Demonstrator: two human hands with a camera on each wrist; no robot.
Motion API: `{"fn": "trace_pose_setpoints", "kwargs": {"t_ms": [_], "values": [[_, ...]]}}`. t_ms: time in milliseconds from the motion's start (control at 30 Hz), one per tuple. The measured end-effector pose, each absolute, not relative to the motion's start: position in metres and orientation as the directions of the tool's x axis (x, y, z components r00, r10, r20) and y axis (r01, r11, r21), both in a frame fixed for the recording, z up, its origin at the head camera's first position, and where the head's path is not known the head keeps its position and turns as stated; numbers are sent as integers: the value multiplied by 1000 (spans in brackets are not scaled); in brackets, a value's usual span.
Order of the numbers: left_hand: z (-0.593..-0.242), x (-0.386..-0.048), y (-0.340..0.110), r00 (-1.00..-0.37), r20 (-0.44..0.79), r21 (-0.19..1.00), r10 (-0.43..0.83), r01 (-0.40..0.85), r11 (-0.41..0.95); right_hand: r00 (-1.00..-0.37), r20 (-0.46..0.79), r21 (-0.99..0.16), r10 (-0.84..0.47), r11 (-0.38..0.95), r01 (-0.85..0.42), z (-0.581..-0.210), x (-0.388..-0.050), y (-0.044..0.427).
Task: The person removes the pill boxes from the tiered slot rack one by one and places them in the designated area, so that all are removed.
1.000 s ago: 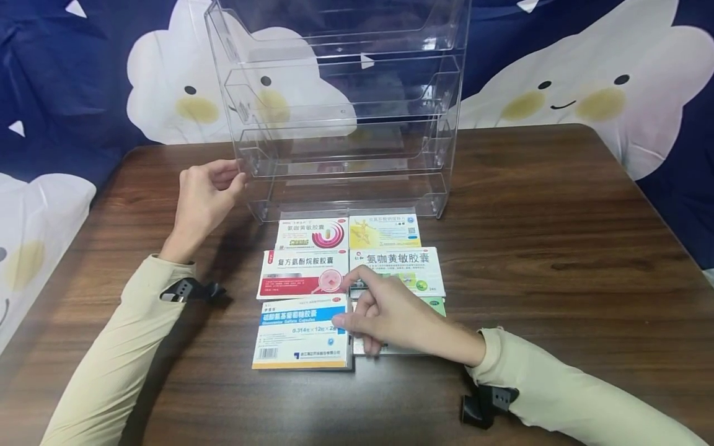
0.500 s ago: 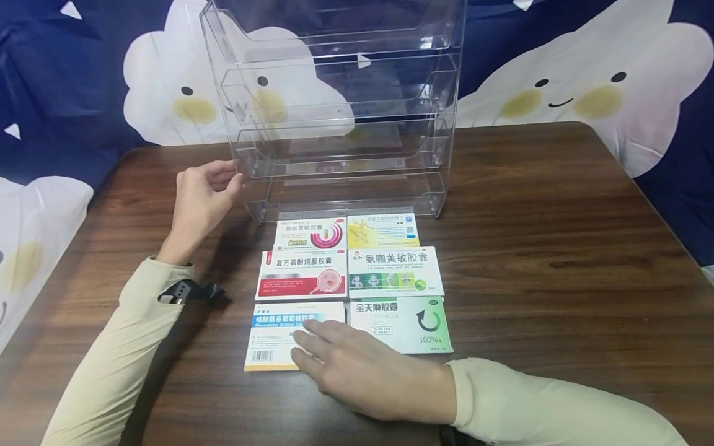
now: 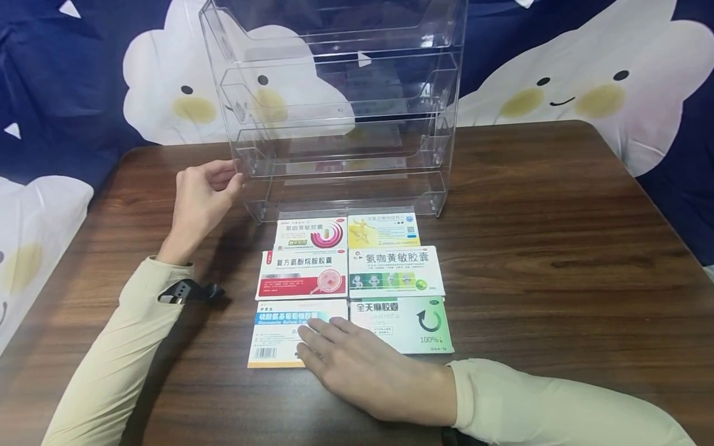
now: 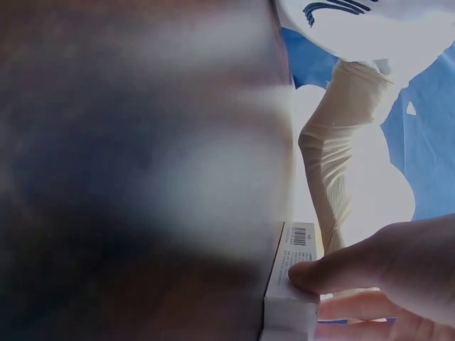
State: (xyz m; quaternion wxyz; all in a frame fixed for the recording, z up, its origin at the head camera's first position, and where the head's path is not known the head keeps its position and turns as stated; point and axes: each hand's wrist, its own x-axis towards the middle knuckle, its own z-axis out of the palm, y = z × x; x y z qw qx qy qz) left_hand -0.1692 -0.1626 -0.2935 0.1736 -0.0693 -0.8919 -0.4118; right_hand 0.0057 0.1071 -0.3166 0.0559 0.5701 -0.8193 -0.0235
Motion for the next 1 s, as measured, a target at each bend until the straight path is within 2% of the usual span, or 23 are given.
{"fn": "trace_pose_setpoints", "kwargs": {"t_ms": [667, 1000], "values": [[-294, -168, -163, -935, 353, 711, -20, 255, 656, -359, 116, -30, -926, 358, -933, -321, 0, 112], [-294, -168, -163, -933, 360, 718, -16, 266, 644, -365, 114, -43, -924, 363, -931, -321, 0, 113]]}}
